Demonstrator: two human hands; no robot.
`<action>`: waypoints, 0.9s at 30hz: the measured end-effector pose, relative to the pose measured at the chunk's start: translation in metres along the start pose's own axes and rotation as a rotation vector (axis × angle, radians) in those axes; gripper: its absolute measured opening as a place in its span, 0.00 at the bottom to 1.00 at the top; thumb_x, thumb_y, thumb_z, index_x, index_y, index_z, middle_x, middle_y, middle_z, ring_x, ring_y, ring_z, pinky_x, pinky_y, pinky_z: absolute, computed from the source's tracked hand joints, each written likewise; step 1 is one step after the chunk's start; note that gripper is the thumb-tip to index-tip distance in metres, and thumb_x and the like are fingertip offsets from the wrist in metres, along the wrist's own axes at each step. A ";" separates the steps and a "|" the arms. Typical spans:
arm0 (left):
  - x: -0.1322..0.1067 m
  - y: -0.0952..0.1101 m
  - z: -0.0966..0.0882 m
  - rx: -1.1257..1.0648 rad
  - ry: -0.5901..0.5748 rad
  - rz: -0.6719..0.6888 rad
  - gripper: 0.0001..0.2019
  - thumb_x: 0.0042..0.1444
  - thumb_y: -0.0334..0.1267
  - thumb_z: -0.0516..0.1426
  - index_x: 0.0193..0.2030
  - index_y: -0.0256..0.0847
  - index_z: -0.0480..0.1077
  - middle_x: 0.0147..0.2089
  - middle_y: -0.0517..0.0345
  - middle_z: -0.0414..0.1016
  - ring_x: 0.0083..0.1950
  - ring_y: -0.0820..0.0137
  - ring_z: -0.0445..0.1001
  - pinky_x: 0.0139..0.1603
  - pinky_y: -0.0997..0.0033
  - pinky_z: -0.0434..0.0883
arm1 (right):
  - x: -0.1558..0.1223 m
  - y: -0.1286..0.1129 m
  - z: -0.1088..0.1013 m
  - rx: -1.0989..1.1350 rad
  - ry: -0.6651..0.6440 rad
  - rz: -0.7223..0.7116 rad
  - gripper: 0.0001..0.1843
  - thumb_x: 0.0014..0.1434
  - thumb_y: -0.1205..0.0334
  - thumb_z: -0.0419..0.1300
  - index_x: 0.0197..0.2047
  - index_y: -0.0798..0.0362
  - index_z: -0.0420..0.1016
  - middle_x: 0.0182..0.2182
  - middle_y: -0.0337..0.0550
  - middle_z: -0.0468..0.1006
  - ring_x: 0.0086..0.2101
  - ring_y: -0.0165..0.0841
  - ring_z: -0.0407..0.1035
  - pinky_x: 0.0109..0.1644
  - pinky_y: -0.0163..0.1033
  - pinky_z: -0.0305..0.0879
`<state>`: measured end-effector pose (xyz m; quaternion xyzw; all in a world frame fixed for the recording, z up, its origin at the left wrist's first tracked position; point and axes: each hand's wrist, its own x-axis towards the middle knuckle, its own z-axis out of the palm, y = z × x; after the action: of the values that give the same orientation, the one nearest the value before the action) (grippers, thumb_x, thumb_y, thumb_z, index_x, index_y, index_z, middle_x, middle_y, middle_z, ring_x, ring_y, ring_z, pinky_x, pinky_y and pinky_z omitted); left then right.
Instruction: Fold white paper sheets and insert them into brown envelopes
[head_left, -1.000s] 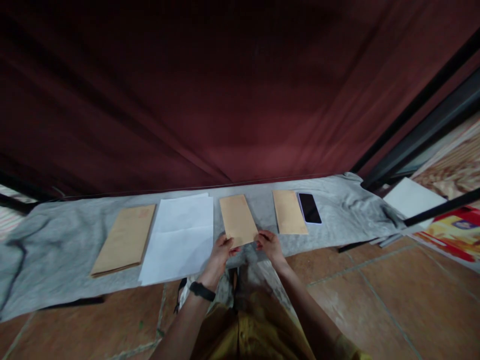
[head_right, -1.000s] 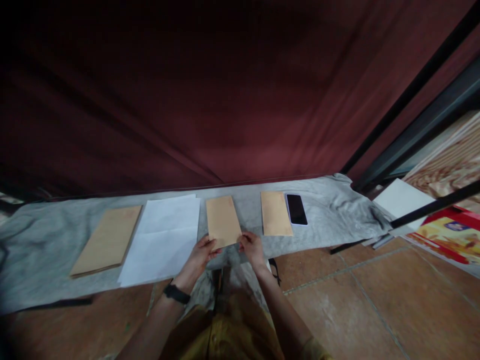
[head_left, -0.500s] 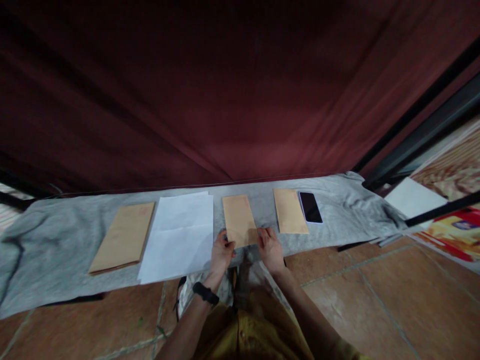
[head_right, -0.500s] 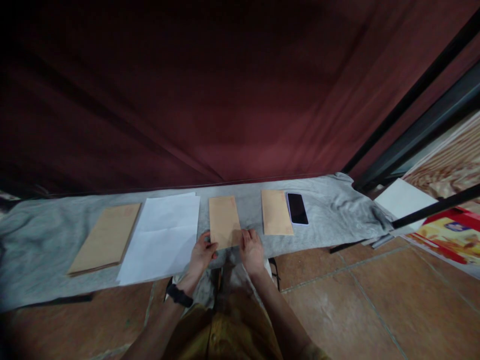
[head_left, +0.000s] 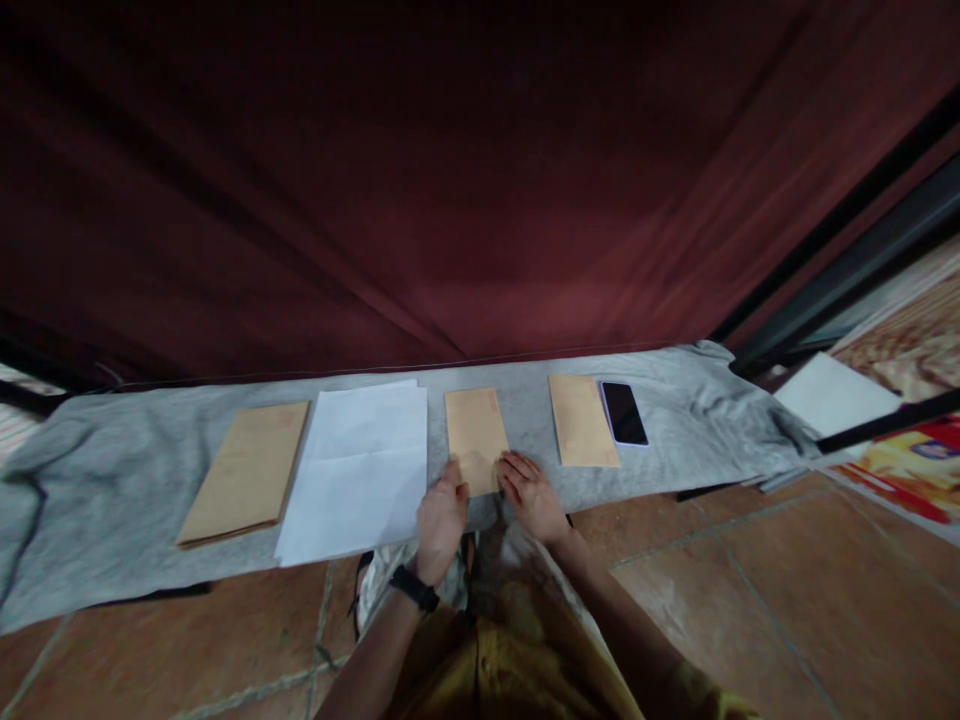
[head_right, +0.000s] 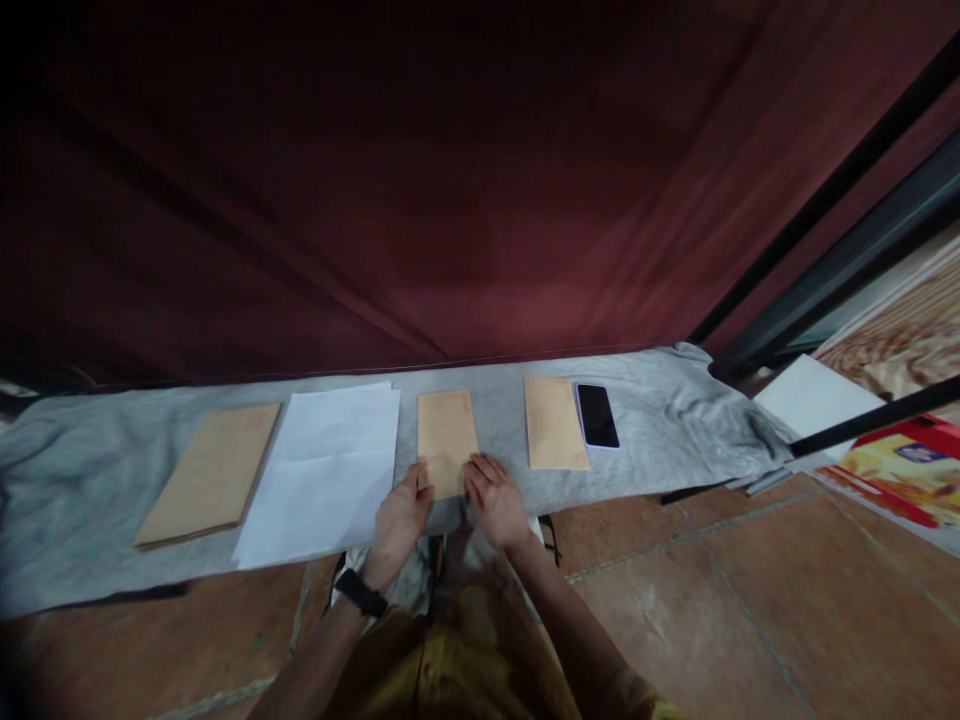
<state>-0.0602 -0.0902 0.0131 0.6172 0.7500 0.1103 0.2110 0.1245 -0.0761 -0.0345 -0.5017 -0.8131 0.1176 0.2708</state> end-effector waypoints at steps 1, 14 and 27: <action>-0.002 0.002 -0.002 0.042 -0.002 0.009 0.22 0.65 0.34 0.50 0.66 0.39 0.64 0.45 0.44 0.82 0.42 0.59 0.82 0.39 0.66 0.72 | 0.002 0.002 0.000 -0.001 -0.010 -0.006 0.20 0.71 0.66 0.51 0.63 0.53 0.72 0.62 0.48 0.73 0.62 0.38 0.65 0.68 0.49 0.62; -0.015 -0.011 0.039 0.188 0.227 0.661 0.20 0.65 0.29 0.51 0.63 0.37 0.67 0.68 0.45 0.68 0.71 0.57 0.63 0.69 0.53 0.66 | 0.022 0.010 0.005 -0.029 -0.081 -0.055 0.23 0.70 0.66 0.51 0.65 0.52 0.70 0.64 0.49 0.70 0.64 0.39 0.63 0.69 0.51 0.61; -0.019 -0.027 0.055 0.242 0.211 0.710 0.25 0.69 0.43 0.52 0.70 0.39 0.60 0.74 0.45 0.59 0.75 0.57 0.56 0.71 0.49 0.64 | 0.085 0.038 0.021 -0.097 -0.073 -0.061 0.22 0.71 0.62 0.50 0.65 0.54 0.69 0.65 0.50 0.69 0.64 0.38 0.63 0.70 0.49 0.57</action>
<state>-0.0560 -0.1199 -0.0434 0.8439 0.5151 0.1500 0.0073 0.1117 0.0182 -0.0425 -0.4848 -0.8420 0.0880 0.2197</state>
